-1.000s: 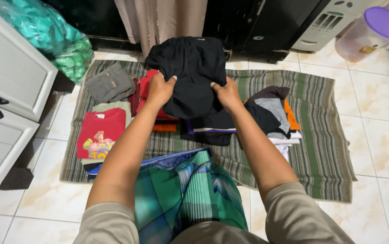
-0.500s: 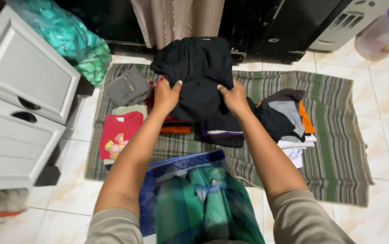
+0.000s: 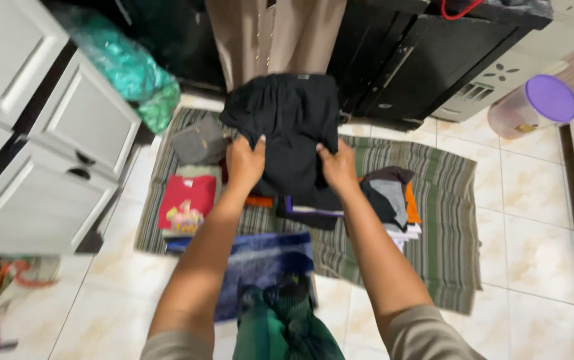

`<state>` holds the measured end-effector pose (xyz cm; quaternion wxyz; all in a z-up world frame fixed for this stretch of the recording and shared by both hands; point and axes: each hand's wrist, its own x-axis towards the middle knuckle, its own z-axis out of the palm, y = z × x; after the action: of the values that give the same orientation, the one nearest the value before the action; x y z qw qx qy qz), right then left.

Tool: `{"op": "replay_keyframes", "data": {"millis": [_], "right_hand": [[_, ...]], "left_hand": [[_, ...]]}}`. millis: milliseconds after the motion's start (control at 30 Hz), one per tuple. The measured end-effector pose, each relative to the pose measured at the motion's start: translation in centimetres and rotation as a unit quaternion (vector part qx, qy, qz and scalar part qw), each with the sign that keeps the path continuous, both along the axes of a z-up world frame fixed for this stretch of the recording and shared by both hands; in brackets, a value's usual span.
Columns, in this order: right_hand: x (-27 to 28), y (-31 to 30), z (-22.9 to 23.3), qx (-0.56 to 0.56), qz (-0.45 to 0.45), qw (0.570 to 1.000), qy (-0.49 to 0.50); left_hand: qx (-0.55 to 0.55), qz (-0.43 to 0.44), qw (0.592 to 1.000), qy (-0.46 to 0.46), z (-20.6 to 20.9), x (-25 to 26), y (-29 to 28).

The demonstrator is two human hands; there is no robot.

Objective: The person folds a black garment on a striped mat and places it into a wardrobe shelf. They repeat the process with another black garment, stacking both neatly inside the wardrobe.

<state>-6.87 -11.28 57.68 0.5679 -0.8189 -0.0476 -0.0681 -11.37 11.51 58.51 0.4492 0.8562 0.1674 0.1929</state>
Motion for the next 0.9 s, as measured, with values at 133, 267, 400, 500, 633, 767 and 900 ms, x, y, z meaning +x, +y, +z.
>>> {"op": "replay_keyframes", "data": {"millis": [133, 267, 400, 500, 633, 767, 900], "right_hand": [[-1.7, -0.2, 7.5, -0.014, 0.029, 0.999, -0.022], [-3.3, 0.0, 13.7, 0.01, 0.047, 0.998, -0.035], [-4.0, 0.1, 20.1, 0.017, 0.08, 0.994, -0.073], [-5.5, 1.4, 24.4, 0.05, 0.075, 0.995, -0.044], [-5.9, 2.5, 27.3, 0.03, 0.132, 0.99, -0.038], [-6.2, 4.4, 29.4, 0.043, 0.092, 0.994, -0.044], [-5.2, 6.5, 29.5, 0.062, 0.091, 0.994, -0.007]], "left_hand": [[-0.011, 0.018, 1.0, 0.001, 6.5, -1.8, 0.3], [-0.028, 0.016, 0.999, -0.016, 14.3, -4.3, 0.4], [0.013, 0.011, 0.998, -0.053, 20.4, -5.2, 1.4], [-0.009, 0.013, 0.999, -0.04, 24.3, -7.2, 2.1], [0.064, -0.008, 0.992, -0.11, 26.5, -7.8, 3.6], [-0.004, 0.012, 0.999, -0.052, 30.2, -8.7, 5.2], [-0.006, 0.025, 0.999, -0.035, 32.2, -8.7, 6.9]]}}
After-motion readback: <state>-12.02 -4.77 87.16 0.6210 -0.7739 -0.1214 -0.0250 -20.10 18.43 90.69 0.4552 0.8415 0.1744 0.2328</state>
